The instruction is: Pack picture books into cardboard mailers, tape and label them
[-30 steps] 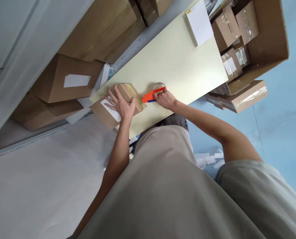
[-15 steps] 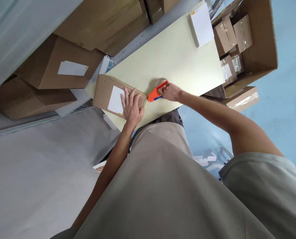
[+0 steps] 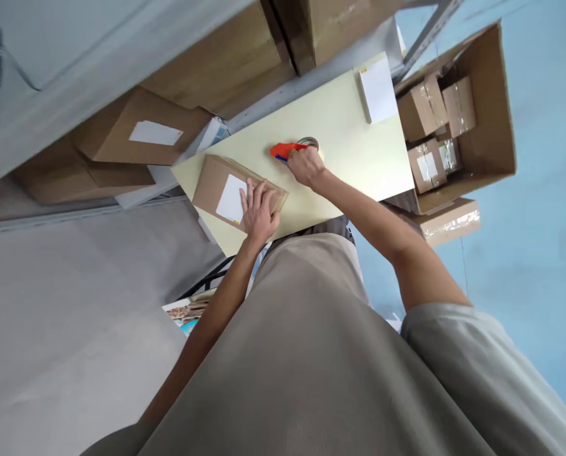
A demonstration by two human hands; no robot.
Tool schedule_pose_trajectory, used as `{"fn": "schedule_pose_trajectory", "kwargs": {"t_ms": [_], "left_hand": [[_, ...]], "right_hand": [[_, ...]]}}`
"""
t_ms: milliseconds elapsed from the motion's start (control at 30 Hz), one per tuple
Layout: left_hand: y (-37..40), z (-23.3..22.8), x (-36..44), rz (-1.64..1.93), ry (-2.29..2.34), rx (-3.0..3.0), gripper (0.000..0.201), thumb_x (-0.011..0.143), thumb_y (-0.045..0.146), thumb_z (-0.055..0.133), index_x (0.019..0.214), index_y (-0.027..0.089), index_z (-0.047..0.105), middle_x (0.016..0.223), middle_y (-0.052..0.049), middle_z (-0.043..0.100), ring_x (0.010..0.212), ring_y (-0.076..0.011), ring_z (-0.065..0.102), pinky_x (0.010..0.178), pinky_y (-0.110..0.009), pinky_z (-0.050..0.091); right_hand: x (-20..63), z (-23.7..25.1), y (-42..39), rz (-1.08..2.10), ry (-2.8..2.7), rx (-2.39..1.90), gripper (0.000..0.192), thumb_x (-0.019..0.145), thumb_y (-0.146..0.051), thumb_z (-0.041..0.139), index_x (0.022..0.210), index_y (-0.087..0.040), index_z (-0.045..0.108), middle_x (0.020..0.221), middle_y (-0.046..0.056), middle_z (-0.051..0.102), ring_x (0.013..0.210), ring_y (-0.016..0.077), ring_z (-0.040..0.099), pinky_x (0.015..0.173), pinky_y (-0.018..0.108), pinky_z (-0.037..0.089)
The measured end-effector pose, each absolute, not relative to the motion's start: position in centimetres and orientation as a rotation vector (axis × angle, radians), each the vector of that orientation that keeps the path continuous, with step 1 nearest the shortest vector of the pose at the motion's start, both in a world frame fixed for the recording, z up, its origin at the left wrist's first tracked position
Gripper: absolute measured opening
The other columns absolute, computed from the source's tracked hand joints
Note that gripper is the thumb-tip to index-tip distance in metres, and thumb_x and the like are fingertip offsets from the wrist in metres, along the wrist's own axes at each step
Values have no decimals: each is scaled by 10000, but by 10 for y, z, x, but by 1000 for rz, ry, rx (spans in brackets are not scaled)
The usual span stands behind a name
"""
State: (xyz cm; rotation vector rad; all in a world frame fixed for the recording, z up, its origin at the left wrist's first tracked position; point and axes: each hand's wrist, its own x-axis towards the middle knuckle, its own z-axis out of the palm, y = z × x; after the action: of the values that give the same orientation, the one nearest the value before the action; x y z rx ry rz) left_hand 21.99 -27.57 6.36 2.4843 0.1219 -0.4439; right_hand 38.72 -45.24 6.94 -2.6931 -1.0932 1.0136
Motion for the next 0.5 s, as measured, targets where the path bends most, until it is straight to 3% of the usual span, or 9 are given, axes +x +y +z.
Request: {"fn": "schedule_pose_trajectory", "kwargs": {"t_ms": [100,167,233,333,400,500], "left_hand": [[-285,68,227,-413,184,2476,700,800,151,661,1499,175,689,1826,-128,467,1816,-390,106,1475,-668,-15],[-294,76,233,-315,294,2432,707,871,219,658,1574,156,625,1777,-180,520,1793,-410,214,1464,-681,115],[-306,90,239,-116,386,2376,755,941,299,652,1668,139,524,1727,-237,549,1731,-404,369,1425,-631,301],[-325,123,255,303,360,2376,665,1005,365,647,1639,182,562,1556,-248,653,1537,-392,590,1352,-579,434],[-331,150,274,547,330,2373,618,1055,412,628,1632,199,568,1499,-239,658,1469,-380,631,1312,-563,483],[-324,198,318,797,316,2339,623,1119,437,572,1700,227,490,1556,-220,594,1536,-354,582,1331,-518,470]], "right_hand": [[401,97,-453,916,-983,-2811,487,1143,-207,328,1375,50,671,1313,325,767,1187,365,758,999,464,508],[402,121,-458,873,-1031,-2755,515,1149,-276,346,1400,63,642,1291,345,772,1157,383,778,985,463,526],[398,148,-465,872,-1065,-2687,569,1157,-351,350,1450,74,589,1249,358,783,1091,400,798,945,463,553],[394,191,-474,841,-1062,-2637,549,1101,-345,444,1495,23,549,1133,306,819,1017,403,805,882,461,593],[399,220,-472,712,-1112,-2598,543,1065,-334,491,1485,4,548,1135,287,816,1036,409,795,898,475,614],[425,258,-449,315,-1220,-2542,491,1075,-255,414,1475,-8,555,1221,300,782,1119,415,769,999,523,613]]}}
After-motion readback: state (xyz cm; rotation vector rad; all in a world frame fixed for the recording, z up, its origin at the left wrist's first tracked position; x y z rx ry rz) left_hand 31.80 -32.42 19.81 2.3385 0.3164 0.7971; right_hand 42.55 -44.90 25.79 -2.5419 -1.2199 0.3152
